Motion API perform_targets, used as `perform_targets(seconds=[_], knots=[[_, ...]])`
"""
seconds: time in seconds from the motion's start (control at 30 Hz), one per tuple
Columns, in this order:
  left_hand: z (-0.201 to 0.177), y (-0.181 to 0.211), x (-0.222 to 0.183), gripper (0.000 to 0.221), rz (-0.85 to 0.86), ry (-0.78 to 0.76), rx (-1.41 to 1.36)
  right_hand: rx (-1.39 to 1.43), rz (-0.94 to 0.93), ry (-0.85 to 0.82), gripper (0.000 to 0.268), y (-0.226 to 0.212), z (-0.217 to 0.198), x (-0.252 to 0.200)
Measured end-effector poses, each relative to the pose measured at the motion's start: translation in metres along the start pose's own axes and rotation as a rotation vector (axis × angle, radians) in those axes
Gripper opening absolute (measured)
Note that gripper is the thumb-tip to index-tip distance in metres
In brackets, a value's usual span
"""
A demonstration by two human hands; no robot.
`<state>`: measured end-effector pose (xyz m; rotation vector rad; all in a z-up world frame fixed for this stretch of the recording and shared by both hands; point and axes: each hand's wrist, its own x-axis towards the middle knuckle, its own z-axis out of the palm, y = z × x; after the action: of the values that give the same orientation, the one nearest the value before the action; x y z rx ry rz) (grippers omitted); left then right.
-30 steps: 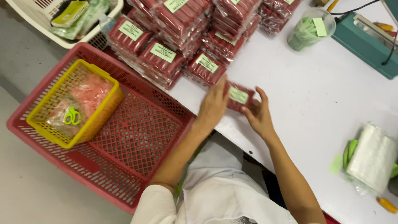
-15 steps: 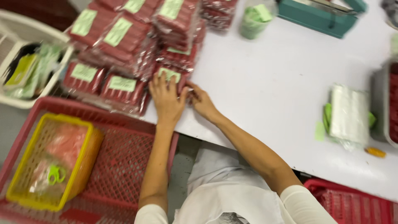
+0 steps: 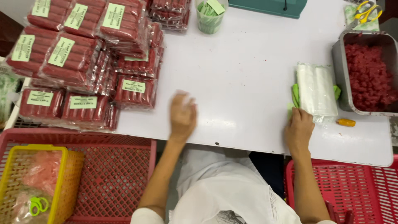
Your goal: The person places processed meat sticks into a plastic bag, applies a label, and then repeats the process with more meat sticks.
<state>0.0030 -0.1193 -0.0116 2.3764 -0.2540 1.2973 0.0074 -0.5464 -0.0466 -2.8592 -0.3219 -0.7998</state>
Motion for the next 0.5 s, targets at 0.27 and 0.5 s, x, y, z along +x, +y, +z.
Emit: perform_targets(seconds=[0.27,0.5], knots=[[0.16,0.181,-0.054,0.019,0.244,-0.417,-0.507,-0.141,0.001,0.047,0.022,0.025,0.014,-0.027],[0.213,0.252,-0.037,0.037,0.219,-0.641,-0.456,0.14,-0.006,0.149,0.017,0.032,-0.034,-0.009]])
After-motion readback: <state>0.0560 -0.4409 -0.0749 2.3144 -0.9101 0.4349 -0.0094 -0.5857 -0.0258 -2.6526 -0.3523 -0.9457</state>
